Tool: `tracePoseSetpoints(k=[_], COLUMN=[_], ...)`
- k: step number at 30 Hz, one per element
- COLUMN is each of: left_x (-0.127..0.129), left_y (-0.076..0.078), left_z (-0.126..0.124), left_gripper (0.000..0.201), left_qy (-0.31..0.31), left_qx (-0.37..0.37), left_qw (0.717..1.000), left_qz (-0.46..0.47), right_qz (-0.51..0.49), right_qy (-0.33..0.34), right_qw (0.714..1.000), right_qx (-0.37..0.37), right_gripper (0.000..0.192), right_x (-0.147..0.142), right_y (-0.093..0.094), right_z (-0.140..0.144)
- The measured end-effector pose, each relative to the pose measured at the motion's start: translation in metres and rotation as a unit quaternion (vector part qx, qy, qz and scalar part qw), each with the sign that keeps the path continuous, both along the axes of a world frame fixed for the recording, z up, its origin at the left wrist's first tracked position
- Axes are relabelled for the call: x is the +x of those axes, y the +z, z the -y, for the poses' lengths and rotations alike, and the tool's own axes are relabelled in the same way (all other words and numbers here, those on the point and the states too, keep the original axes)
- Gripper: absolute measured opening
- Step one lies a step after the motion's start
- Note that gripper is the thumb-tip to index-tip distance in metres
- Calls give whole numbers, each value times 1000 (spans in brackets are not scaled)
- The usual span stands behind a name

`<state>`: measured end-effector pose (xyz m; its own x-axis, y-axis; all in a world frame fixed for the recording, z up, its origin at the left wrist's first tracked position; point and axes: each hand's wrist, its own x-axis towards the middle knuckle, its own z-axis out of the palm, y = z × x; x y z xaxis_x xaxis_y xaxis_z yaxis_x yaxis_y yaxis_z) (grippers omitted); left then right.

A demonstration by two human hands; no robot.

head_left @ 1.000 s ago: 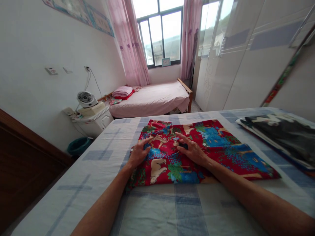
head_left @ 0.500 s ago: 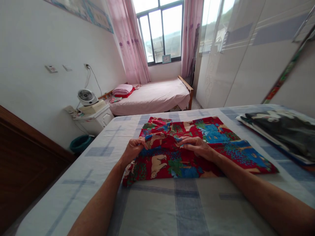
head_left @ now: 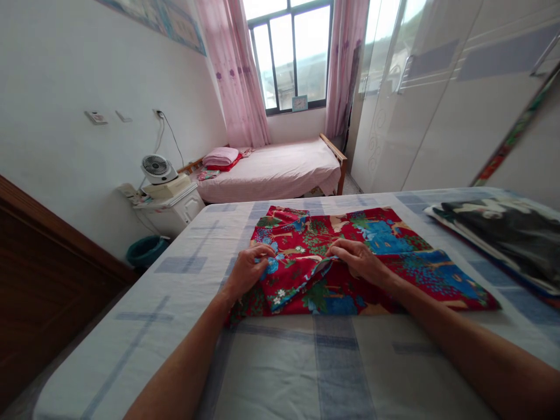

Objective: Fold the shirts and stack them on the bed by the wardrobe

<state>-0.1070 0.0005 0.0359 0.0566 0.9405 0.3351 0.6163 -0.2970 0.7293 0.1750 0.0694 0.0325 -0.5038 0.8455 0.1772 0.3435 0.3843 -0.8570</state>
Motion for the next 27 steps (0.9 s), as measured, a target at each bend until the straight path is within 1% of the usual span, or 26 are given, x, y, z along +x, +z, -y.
tracePoseSetpoints(k=[2, 3, 5, 7, 9, 12, 13, 14, 15, 17, 18, 20, 22, 24, 27], left_x=[7, 12, 20, 29, 36, 42, 43, 43, 43, 42, 41, 41, 42, 44, 45], left_y=[-1, 0, -1, -3, -7, -14, -16, -17, -19, -21, -22, -24, -26, -26, -19], left_z=[2, 4, 8, 13, 16, 19, 19, 19, 19, 18, 17, 16, 16, 18, 21], left_gripper=[24, 25, 28, 34, 48, 60, 61, 61, 62, 64, 65, 68, 70, 72, 75], left_qy=[1, -5, -32, -68, -97, -112, -113, -110, -106, -98, -95, -90, -83, -73, -67], left_qx=[37, 49, 60, 53, 32, 5, 2, 0, -1, -2, -2, -1, -5, -17, -48], left_qw=[998, 995, 987, 973, 957, 945, 943, 942, 941, 939, 939, 939, 940, 941, 940], left_qz=[-59, -88, -149, -215, -271, -308, -313, -318, -322, -329, -331, -331, -330, -331, -331], right_qz=[28, 35, 50, 81, 123, 152, 148, 144, 143, 161, 179, 227, 271, 302, 326], right_qy=[-29, -35, -39, -33, -46, -99, -100, -82, -47, 43, 75, 95, 80, 61, 42], right_qw=[997, 995, 992, 989, 983, 962, 954, 946, 938, 921, 913, 906, 907, 908, 908], right_qx=[71, 90, 106, 115, 132, 204, 240, 277, 311, 352, 359, 344, 312, 283, 260], right_gripper=[32, 31, 28, 25, 24, 23, 24, 26, 29, 39, 45, 54, 59, 62, 68], right_x=[-5, -6, -8, -8, -7, -9, -11, -14, -18, -24, -27, -29, -28, -24, -12], right_y=[-1, -3, -8, -14, -17, -12, -9, -6, -4, -4, -7, -18, -29, -36, -35], right_z=[4, 5, 6, 4, 2, 6, 10, 15, 21, 31, 34, 36, 32, 26, 16])
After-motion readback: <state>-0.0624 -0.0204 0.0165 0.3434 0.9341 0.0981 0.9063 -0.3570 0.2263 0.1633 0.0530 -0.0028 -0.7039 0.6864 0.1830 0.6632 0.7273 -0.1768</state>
